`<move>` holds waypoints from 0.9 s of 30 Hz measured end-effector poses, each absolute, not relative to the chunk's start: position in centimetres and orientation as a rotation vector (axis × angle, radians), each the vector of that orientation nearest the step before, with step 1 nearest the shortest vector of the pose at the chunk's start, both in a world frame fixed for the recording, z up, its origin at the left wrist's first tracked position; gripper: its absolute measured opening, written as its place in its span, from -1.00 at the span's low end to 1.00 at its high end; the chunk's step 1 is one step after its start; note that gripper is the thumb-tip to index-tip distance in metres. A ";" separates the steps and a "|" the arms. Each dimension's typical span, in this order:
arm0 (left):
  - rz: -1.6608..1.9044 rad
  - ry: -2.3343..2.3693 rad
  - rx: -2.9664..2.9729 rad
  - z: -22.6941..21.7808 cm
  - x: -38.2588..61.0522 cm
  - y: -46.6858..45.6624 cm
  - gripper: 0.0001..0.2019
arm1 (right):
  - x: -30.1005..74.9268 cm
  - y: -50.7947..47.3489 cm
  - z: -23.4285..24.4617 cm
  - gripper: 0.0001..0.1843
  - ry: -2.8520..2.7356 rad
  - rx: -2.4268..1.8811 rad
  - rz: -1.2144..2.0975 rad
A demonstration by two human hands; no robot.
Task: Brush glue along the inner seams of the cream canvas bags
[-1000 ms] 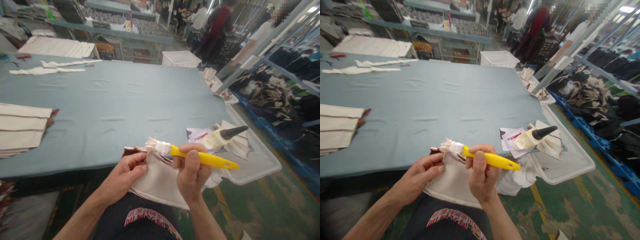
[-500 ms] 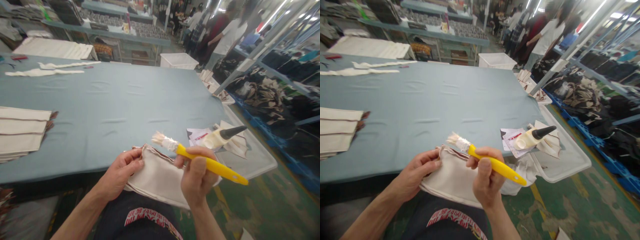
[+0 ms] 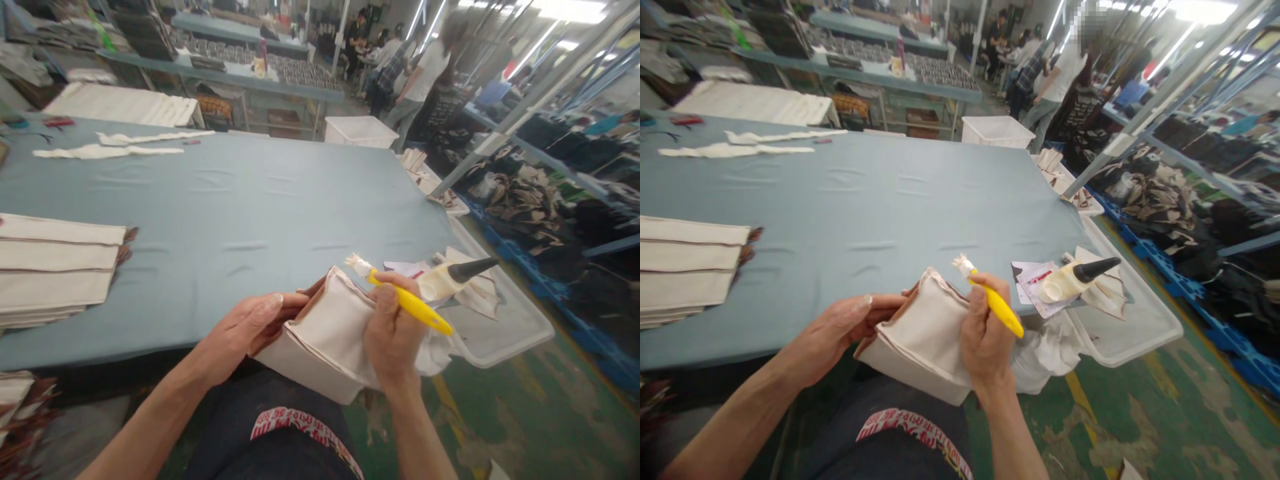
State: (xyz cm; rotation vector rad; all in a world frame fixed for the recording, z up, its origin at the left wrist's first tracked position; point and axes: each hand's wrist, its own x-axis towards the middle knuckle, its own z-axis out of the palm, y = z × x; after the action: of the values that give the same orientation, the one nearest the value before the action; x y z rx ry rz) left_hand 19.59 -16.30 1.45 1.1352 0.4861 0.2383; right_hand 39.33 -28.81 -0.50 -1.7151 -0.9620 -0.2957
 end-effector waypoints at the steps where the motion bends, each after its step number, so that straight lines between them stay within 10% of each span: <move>1: 0.240 0.492 1.206 1.5 18.9 -16.0 -0.47 | 39.4 -28.7 -0.1 -0.73 -0.934 -1.728 -0.295; 7: 0.219 0.448 1.576 2.2 17.5 -15.9 -0.76 | 38.6 -27.4 0.2 -0.66 -0.909 -1.790 -0.305; 27: 0.720 0.114 2.165 0.1 16.4 -17.3 -0.76 | 32.4 -31.0 3.5 -0.58 -0.351 -1.408 0.342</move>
State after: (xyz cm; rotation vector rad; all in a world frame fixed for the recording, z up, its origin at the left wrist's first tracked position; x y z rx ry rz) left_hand 16.38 -17.30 0.07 2.1652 0.1140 0.7200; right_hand 32.43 -31.02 3.50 -1.4077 -0.3511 0.3422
